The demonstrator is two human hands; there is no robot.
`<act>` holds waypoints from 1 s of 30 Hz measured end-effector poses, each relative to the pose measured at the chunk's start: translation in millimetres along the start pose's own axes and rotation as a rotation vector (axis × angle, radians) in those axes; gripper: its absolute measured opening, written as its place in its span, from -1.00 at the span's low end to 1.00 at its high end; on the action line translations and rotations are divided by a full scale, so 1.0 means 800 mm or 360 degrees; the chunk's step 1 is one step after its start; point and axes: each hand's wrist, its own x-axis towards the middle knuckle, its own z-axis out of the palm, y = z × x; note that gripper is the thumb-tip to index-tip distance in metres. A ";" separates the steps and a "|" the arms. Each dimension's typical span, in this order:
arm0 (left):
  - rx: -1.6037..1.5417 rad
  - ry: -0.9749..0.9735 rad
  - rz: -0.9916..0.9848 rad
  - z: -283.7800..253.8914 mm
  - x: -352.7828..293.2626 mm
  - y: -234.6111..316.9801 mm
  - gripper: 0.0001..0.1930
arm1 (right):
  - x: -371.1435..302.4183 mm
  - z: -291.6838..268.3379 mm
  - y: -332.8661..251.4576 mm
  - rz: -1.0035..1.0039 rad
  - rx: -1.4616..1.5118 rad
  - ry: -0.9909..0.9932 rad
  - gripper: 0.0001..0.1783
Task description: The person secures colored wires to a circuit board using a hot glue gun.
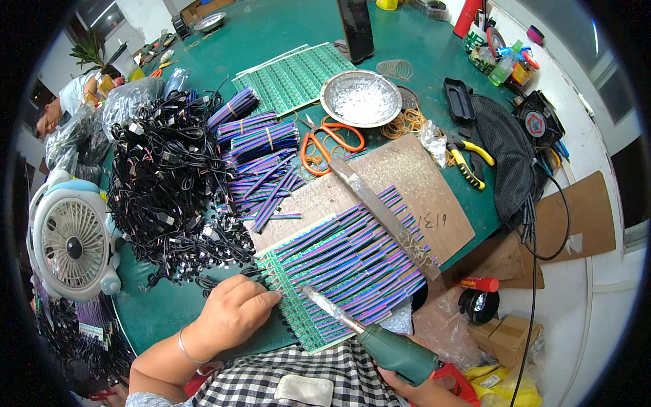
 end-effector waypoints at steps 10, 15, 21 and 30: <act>0.0083 0.0066 -0.0056 0.007 -0.003 0.004 -0.75 | 0.083 -0.030 -0.092 0.1076 0.0000 -0.0465 -0.67; 0.0085 0.0078 -0.0104 0.009 -0.001 0.012 -0.73 | 0.076 -0.025 -0.088 0.0991 0.0075 -0.0440 -0.63; 0.0079 0.0069 -0.0089 0.008 0.001 0.016 -0.75 | 0.076 -0.020 -0.092 0.1124 0.0159 -0.0372 -0.60; 0.0100 -0.0001 -0.0146 0.006 0.004 0.021 -0.80 | 0.103 -0.016 -0.105 0.1174 0.0247 -0.0424 -0.64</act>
